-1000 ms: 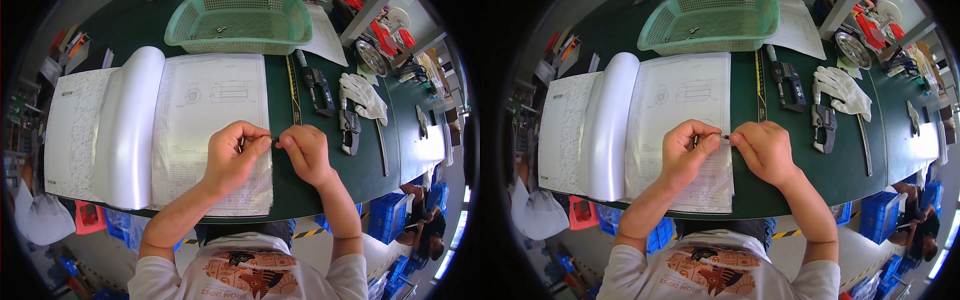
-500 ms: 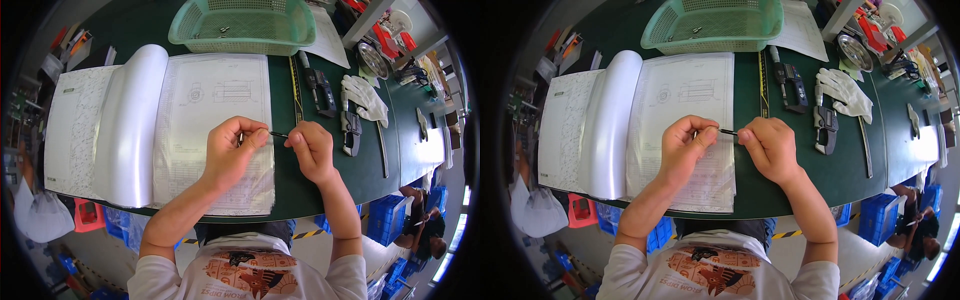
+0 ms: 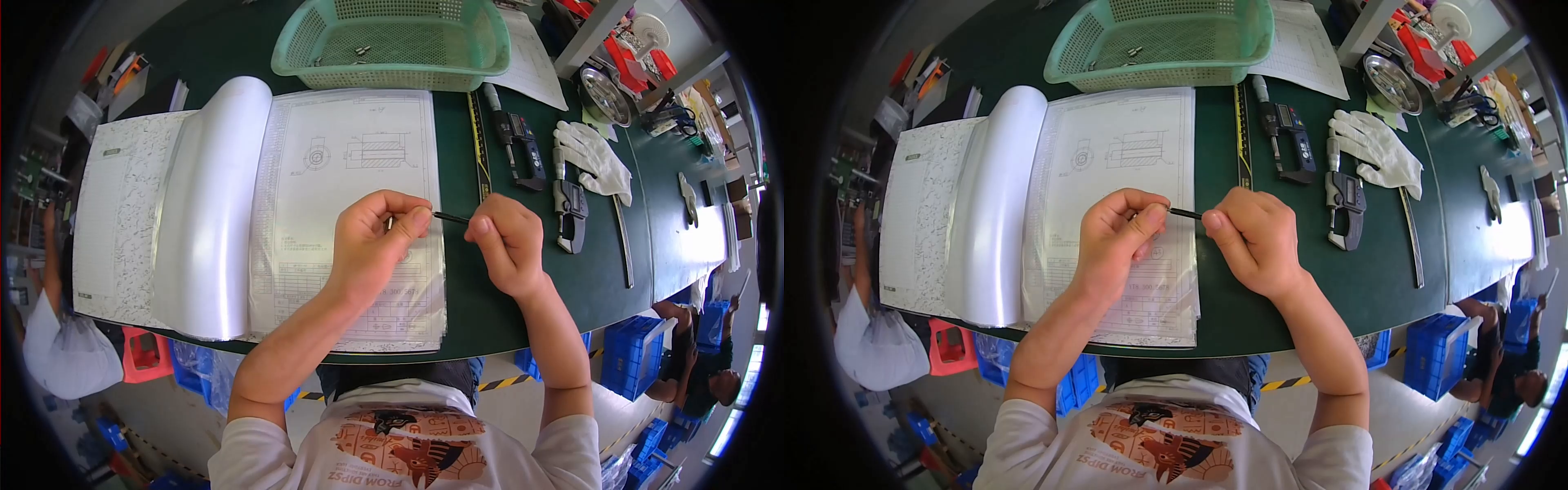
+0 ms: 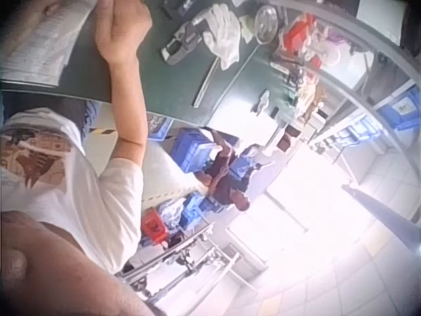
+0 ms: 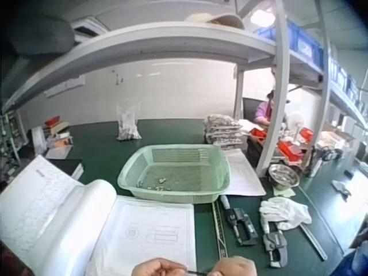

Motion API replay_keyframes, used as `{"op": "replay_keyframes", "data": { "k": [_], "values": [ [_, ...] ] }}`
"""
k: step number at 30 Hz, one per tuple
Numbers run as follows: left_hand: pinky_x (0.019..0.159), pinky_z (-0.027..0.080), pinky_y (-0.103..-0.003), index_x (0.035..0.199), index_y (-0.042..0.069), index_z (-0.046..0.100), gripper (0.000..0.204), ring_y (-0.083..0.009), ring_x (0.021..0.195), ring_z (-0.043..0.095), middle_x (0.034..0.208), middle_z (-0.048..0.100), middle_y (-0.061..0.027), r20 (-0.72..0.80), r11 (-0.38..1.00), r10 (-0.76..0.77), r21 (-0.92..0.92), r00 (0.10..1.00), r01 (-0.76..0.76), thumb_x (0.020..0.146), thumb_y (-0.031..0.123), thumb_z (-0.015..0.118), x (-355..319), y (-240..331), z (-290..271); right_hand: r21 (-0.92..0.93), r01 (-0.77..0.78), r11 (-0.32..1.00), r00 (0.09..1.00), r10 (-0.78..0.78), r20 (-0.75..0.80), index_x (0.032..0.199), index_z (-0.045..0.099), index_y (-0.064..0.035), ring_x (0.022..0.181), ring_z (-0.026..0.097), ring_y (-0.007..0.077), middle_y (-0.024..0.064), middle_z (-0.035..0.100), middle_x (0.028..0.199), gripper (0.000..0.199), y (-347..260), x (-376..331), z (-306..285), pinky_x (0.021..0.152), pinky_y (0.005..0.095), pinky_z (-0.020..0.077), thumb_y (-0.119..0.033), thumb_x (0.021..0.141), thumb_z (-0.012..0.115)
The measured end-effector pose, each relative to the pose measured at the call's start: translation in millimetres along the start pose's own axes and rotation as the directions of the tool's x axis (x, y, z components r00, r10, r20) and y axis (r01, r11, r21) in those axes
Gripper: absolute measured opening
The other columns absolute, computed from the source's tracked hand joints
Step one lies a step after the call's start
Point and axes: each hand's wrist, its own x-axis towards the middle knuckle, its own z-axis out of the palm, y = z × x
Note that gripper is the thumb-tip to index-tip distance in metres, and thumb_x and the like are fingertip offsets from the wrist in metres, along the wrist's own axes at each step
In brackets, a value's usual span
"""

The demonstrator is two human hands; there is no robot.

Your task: The recorder is inspecting small metal components by measuring them with a digital micrometer and comparing the results against technical specifications in a binder.

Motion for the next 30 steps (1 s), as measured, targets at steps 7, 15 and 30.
{"op": "replay_keyframes", "data": {
  "k": [7, 15, 30],
  "values": [
    [0.046, 0.033, -0.015, 0.086, -0.001, 0.057, 0.016, -0.0035, 0.062, 0.047, 0.070, 0.054, -0.0016, 0.002, 1.000, -0.007, 0.010, 1.000, 0.007, 0.077, 0.012, 0.060, 0, -1, 1, -0.010, 0.013, 1.000, 1.000, -0.013, -0.012, 0.065, 0.053, -0.0036, 0.048, 0.046, 0.0211, 0.0064, 0.051, 0.060, 0.011, 0, 0, 0, 0.046, 0.0292, 0.0348, -0.009, 0.074, 0.056],
    [0.045, 0.031, -0.015, 0.086, -0.001, 0.057, 0.017, -0.0034, 0.060, 0.045, 0.069, 0.053, -0.0022, 0.012, 0.999, -0.019, -0.046, 1.000, 0.019, 0.077, 0.012, 0.060, 0, -1, 1, -0.039, -0.008, 0.999, 1.000, 0.007, -0.024, 0.066, 0.053, -0.0042, 0.048, 0.046, 0.0220, 0.0062, 0.049, 0.060, 0.010, -6, 2, 3, 0.047, 0.0300, 0.0357, -0.010, 0.074, 0.055],
    [0.053, 0.039, -0.017, 0.085, -0.003, 0.056, 0.013, -0.0051, 0.063, 0.049, 0.071, 0.056, -0.0031, 0.037, 0.999, 0.029, 0.044, 0.999, -0.031, 0.077, 0.007, 0.059, 0, -1, 1, -0.063, 0.038, 0.997, 0.989, -0.029, 0.147, 0.066, 0.054, -0.0026, 0.047, 0.047, 0.0220, 0.0070, 0.050, 0.056, 0.012, 6, -4, -1, 0.046, 0.0296, 0.0359, -0.010, 0.074, 0.056]
  ]
}}
